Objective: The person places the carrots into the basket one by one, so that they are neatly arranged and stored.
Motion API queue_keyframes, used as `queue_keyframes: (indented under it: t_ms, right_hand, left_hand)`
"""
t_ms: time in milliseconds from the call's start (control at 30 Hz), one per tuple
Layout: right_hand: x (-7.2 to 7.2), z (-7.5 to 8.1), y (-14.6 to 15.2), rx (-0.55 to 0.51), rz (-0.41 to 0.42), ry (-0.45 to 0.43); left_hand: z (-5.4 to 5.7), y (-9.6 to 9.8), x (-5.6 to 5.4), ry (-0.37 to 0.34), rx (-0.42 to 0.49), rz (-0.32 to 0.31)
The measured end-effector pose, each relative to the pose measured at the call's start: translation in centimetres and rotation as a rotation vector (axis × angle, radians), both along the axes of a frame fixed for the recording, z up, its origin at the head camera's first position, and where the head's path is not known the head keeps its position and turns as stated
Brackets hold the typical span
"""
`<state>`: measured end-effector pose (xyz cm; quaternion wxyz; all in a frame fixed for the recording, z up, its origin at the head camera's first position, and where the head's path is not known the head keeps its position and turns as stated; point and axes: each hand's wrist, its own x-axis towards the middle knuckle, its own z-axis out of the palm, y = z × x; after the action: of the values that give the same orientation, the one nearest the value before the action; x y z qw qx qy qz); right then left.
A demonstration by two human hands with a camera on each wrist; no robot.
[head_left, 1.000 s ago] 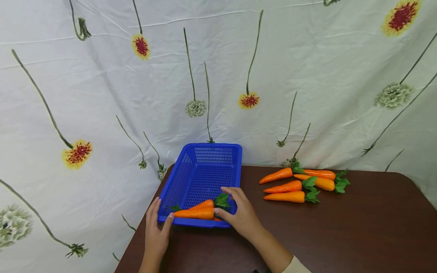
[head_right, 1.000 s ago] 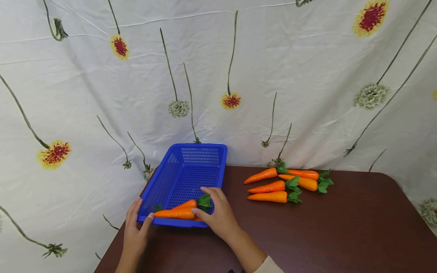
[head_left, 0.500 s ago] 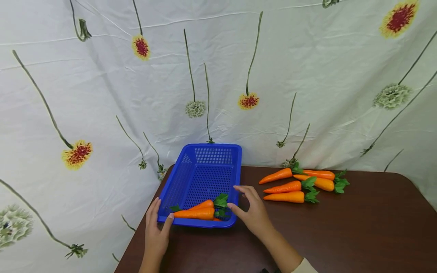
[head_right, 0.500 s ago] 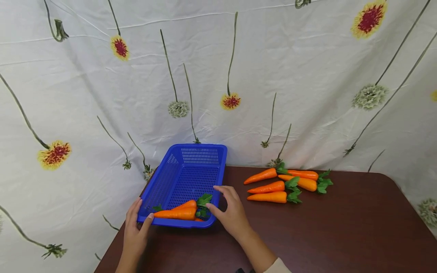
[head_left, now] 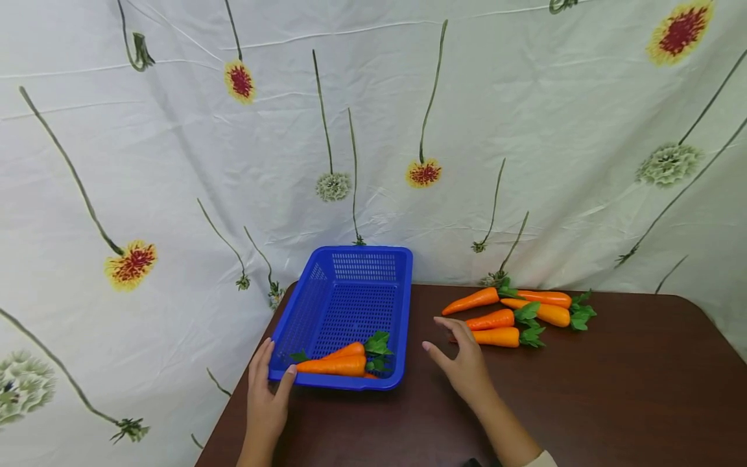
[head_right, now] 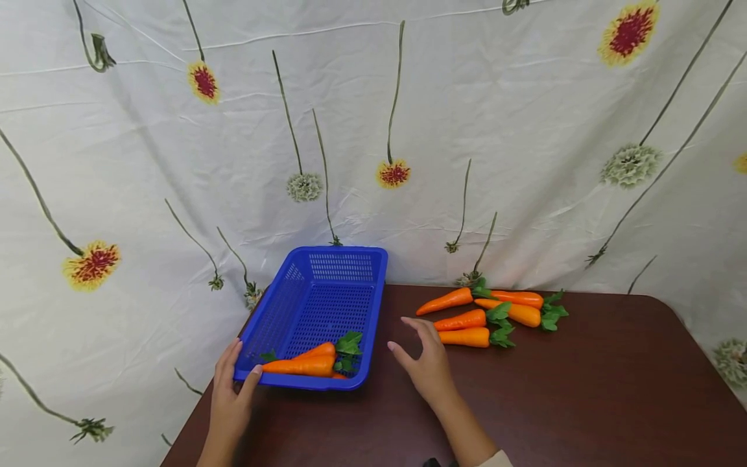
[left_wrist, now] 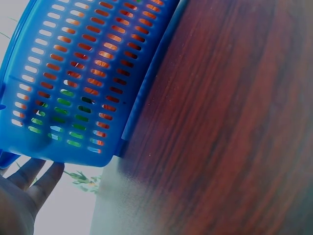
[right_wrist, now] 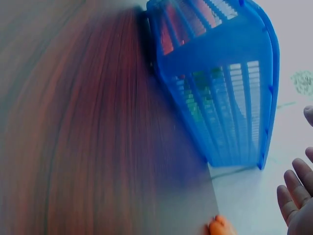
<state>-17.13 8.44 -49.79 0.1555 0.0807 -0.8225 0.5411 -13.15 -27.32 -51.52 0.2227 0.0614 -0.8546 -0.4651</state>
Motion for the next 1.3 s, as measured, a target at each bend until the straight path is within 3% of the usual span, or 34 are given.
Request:
queue_keyframes:
  t_ms: [600,700,967,1300]
  right_hand:
    - [-0.5,-1.6,6.2,0.070,-0.130,-0.149]
    - [-0.7,-1.8,7.1,0.092,-0.163,-0.160]
    - [-1.0,-2.0,9.4,0.101,-0.231,-0.080]
    - [-1.1,-1.8,11.5,0.101,-0.248,-0.189]
  left_hand:
    - [-0.1,-0.2,0.0,-0.008,0.012,0.001]
    - [-0.1,-0.1,0.0,-0.005,0.005,0.001]
    - [-0.2,-0.1,0.1,-0.008,-0.007,0.007]
    - [-0.1,-0.2,0.1,-0.010,0.006,0.002]
